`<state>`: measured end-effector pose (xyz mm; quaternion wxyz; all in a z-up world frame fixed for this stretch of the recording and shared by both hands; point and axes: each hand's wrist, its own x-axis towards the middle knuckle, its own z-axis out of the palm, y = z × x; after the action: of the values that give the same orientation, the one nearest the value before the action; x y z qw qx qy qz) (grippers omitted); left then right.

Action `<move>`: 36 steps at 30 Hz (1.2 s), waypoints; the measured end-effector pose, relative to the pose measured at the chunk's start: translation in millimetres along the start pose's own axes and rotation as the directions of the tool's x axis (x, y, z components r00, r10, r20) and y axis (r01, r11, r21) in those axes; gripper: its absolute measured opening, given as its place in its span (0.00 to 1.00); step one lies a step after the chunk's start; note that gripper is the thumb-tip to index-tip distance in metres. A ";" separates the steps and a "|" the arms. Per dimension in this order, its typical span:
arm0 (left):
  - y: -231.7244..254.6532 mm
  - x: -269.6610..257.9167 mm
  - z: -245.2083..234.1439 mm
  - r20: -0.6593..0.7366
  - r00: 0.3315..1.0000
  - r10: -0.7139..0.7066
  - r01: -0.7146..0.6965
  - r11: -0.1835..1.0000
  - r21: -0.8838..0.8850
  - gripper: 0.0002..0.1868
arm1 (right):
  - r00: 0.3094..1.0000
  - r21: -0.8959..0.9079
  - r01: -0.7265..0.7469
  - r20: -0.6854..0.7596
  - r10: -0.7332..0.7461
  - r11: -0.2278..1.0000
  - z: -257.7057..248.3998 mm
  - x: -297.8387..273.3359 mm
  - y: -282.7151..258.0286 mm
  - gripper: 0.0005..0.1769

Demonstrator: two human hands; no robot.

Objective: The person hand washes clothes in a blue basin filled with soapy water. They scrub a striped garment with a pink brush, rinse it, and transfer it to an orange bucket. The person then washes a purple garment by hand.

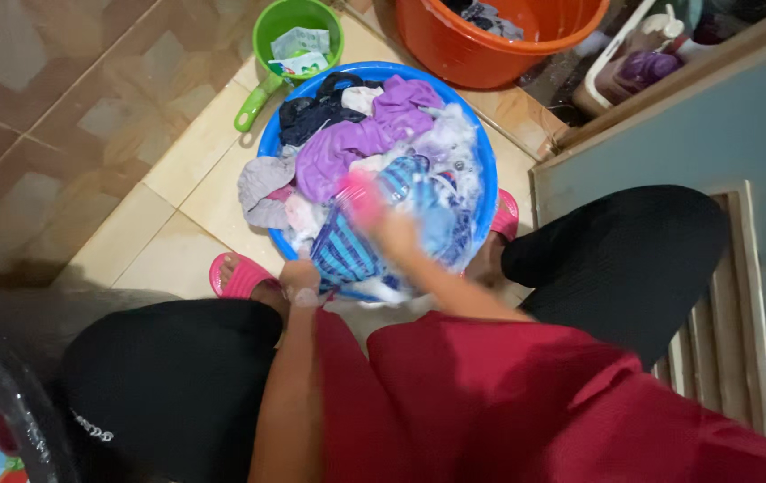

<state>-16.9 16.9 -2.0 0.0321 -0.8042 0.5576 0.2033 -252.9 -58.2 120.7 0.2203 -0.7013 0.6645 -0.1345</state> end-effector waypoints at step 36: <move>168.0 -50.4 -211.4 0.114 0.844 0.524 -0.086 0.341 -0.936 0.26 | 0.943 0.924 -0.237 0.145 0.299 0.299 -133.6 -22.5 38.7 0.17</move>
<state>-123.1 -60.6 239.2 -0.3356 -0.5069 0.4805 0.6321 -352.8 -54.1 219.9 0.5803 -0.3253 0.5814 -0.4685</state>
